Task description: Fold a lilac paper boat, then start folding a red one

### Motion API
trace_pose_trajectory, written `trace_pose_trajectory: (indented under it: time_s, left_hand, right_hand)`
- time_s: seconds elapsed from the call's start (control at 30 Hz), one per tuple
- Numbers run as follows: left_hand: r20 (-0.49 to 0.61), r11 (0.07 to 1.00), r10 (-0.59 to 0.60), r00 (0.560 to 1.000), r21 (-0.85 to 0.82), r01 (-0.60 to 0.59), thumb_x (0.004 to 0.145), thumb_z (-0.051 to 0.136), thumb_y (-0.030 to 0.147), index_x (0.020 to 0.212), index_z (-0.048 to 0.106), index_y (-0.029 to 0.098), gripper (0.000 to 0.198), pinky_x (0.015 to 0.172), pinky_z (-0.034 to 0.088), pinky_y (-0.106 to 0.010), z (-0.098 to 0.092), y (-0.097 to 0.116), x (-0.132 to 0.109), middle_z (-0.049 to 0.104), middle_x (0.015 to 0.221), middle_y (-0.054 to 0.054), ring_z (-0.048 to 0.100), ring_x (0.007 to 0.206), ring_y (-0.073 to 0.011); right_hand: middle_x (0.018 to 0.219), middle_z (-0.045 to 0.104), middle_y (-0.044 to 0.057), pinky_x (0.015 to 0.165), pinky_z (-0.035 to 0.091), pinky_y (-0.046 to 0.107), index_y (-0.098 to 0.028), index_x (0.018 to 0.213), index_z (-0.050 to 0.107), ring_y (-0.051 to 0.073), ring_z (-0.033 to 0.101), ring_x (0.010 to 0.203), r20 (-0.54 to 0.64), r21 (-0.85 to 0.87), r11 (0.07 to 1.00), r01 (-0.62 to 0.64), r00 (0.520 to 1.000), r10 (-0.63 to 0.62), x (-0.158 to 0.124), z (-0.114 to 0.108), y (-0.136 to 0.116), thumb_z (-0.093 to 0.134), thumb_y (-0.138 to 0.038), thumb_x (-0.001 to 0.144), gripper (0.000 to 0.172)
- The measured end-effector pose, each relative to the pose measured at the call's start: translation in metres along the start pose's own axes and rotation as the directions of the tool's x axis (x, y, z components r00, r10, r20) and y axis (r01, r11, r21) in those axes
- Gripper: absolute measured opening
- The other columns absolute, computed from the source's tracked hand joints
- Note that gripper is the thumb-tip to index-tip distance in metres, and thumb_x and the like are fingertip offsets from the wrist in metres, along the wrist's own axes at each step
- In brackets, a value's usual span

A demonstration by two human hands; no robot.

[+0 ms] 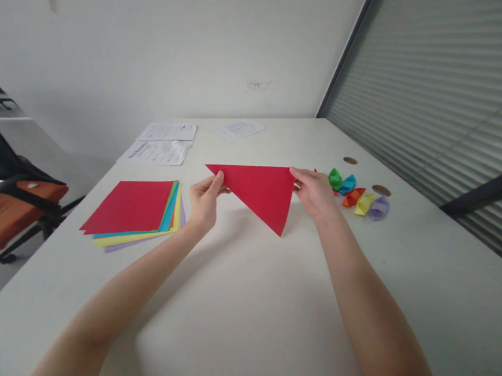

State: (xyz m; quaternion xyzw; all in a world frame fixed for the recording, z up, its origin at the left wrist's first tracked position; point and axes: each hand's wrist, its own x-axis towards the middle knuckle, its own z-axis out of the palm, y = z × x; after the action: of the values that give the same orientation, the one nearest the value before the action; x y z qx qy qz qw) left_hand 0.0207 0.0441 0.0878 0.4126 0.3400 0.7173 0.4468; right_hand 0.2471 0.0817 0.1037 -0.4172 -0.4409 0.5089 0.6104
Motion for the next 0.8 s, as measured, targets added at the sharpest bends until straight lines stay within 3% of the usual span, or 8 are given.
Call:
trace_pose_trajectory:
  time_s: [0.17,0.37,0.8]
  left_hand:
    - [-0.005,1.0,-0.01,1.0,0.004,0.01,0.07,0.077,0.047,0.063,0.068,0.018,0.032,0.058,0.051,-0.025,0.0011,-0.0006,-0.0001,0.064,0.062,0.0,0.06,0.057,-0.0112]
    - [-0.099,0.999,-0.019,0.995,0.024,0.022,0.062,0.082,0.043,0.062,0.068,0.017,0.029,0.056,0.052,-0.024,0.002,0.0017,0.002,0.064,0.059,0.0,0.06,0.055,-0.0108]
    - [-0.074,0.996,-0.042,0.996,-0.077,0.037,0.066,0.081,0.04,0.062,0.062,0.018,0.029,0.064,0.051,-0.026,-0.001,0.0,0.0072,0.064,0.062,0.002,0.061,0.061,-0.0105]
  right_hand:
    - [0.074,0.072,0.002,0.063,0.047,0.03,-0.023,0.064,0.072,0.016,0.064,0.071,-0.019,0.006,1.0,0.009,1.0,-0.009,0.001,-0.0005,0.0011,0.084,-0.038,0.057,0.02]
    - [0.072,0.071,0.002,0.06,0.046,0.03,-0.024,0.065,0.073,0.017,0.064,0.071,-0.041,-0.024,0.999,0.026,0.999,-0.027,0.0036,-0.002,0.0039,0.084,-0.041,0.057,0.021]
    - [0.074,0.072,0.002,0.058,0.043,0.028,-0.023,0.063,0.073,0.015,0.062,0.07,-0.038,-0.003,1.0,0.004,0.999,-0.004,0.0021,0.0029,0.0073,0.083,-0.037,0.057,0.018]
